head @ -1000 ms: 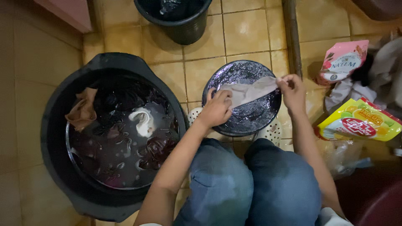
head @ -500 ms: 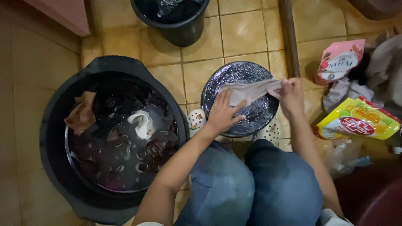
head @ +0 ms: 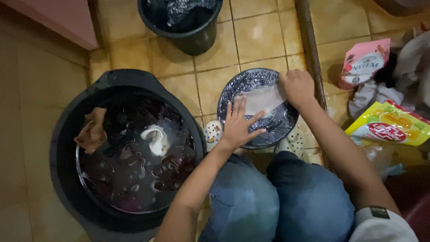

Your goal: The person sits on the floor and hand-washes a light-colored cloth in a small bucket, scrubbing it with both hands and rinsing it in a larger basin of water. The person repeatedly scrubs and rinses the cloth throughout the clip.

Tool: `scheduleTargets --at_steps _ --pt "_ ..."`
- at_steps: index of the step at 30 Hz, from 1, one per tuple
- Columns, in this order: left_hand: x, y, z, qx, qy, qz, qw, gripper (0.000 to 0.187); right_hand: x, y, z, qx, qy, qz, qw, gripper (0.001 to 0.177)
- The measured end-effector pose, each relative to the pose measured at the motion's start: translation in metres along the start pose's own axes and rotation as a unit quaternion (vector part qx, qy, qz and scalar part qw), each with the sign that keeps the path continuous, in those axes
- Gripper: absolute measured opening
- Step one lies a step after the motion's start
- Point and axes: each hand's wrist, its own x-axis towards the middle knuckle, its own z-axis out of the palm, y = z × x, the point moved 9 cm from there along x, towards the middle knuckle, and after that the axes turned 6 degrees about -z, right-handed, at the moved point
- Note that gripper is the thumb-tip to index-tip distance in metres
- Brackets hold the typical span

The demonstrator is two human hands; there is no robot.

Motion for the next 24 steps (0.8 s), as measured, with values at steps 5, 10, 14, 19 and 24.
scheduleTargets --at_steps 5,10,14,19,24 --pt "-0.004 -0.003 0.017 0.078 -0.064 -0.003 0.995 0.061 -0.012 -0.069 0.013 0.322 0.058 0.03 0.944 0.04" --pt "0.001 -0.008 0.005 0.007 -0.001 -0.004 1.0 0.061 -0.022 -0.06 0.024 0.136 0.015 -0.149 0.979 0.011" --pt "-0.002 -0.006 0.003 -0.015 0.009 -0.006 1.0 0.061 -0.014 0.019 0.018 0.019 0.031 -0.092 0.995 0.013" --pt "0.002 -0.007 0.01 0.028 -0.035 -0.016 0.999 0.062 -0.008 -0.055 0.022 0.019 0.049 -0.081 0.995 0.005" --pt "-0.001 -0.007 0.003 -0.008 0.011 -0.004 1.0 0.062 -0.014 -0.052 0.006 0.04 0.036 -0.087 0.995 0.022"
